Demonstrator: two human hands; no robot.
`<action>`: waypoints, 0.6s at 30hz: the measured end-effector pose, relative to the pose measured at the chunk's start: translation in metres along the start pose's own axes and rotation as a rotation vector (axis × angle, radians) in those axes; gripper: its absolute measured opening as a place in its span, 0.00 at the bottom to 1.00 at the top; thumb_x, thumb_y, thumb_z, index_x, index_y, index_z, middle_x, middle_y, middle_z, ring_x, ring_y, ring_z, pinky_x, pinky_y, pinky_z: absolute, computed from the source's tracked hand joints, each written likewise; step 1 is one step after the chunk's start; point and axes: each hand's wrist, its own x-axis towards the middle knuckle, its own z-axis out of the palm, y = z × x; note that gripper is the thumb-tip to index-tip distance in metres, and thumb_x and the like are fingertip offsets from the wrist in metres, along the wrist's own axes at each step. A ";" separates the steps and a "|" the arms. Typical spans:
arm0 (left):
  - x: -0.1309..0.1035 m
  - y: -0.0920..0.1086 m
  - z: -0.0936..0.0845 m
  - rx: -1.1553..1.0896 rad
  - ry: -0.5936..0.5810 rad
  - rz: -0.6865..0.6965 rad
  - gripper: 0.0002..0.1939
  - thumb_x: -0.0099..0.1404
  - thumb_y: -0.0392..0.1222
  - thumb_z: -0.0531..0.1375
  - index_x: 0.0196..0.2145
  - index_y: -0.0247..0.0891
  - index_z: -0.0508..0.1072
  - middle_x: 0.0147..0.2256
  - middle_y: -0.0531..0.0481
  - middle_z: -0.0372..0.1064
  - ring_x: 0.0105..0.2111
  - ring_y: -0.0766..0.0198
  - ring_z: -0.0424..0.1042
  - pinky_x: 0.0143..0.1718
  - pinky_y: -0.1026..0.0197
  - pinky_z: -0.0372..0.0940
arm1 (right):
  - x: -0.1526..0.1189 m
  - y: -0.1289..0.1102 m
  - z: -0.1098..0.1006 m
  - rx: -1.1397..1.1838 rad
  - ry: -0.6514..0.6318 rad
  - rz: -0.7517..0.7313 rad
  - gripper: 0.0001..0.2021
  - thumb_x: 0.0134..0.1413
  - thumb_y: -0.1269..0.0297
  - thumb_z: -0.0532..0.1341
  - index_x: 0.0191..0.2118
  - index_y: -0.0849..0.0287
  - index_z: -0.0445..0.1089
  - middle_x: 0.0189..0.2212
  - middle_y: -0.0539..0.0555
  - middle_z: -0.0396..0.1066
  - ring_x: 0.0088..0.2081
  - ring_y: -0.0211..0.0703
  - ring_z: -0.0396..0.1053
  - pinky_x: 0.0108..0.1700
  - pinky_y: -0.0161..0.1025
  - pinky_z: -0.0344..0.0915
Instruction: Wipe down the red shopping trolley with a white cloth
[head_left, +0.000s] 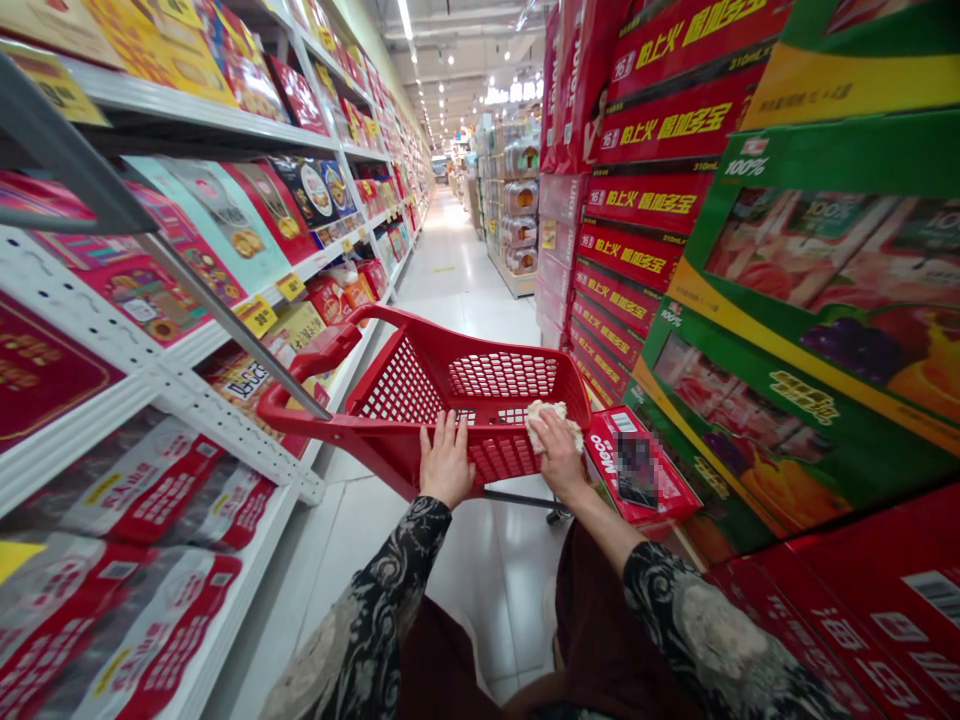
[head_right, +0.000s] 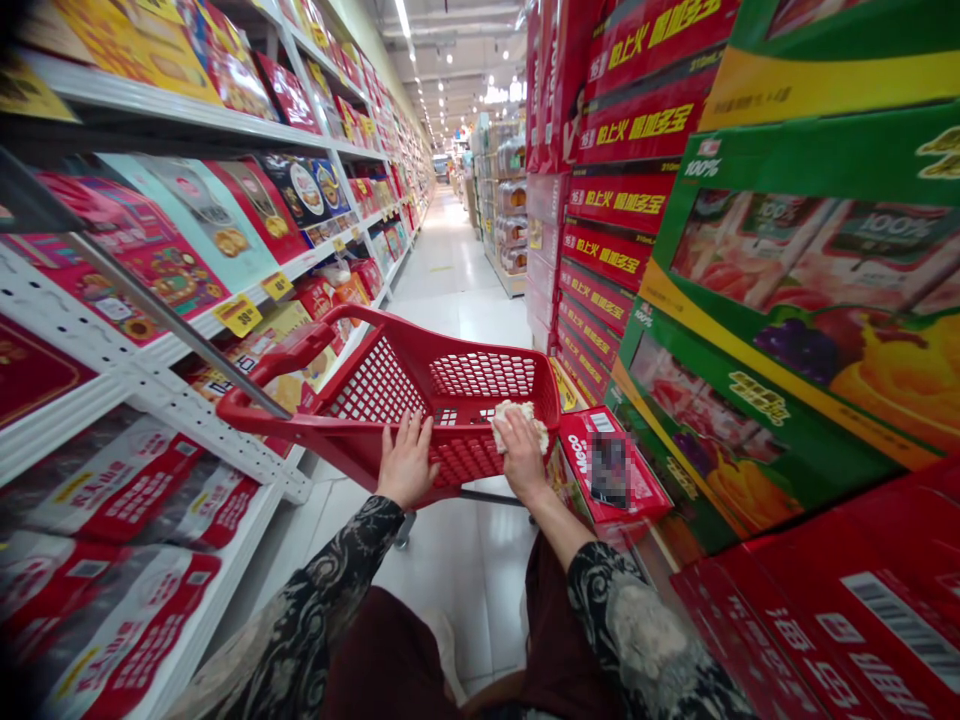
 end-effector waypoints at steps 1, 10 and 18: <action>0.000 0.000 -0.001 0.001 -0.001 0.000 0.35 0.54 0.43 0.55 0.58 0.30 0.53 0.61 0.38 0.45 0.62 0.49 0.41 0.60 0.42 0.35 | 0.003 -0.009 0.006 0.015 -0.026 -0.037 0.24 0.49 0.81 0.47 0.50 0.58 0.65 0.54 0.58 0.60 0.59 0.45 0.51 0.58 0.51 0.51; -0.007 -0.010 -0.009 0.028 -0.001 -0.028 0.34 0.56 0.42 0.52 0.59 0.30 0.51 0.62 0.41 0.42 0.62 0.52 0.40 0.59 0.40 0.36 | -0.005 0.033 -0.022 -0.015 0.050 0.020 0.23 0.48 0.80 0.48 0.49 0.58 0.67 0.54 0.58 0.61 0.58 0.45 0.53 0.57 0.50 0.53; -0.010 -0.007 -0.006 0.036 -0.038 -0.036 0.36 0.54 0.43 0.53 0.60 0.30 0.50 0.62 0.41 0.41 0.62 0.51 0.38 0.59 0.40 0.37 | -0.005 0.011 -0.007 0.033 -0.016 0.007 0.26 0.47 0.81 0.46 0.50 0.59 0.66 0.55 0.58 0.60 0.59 0.45 0.51 0.58 0.52 0.51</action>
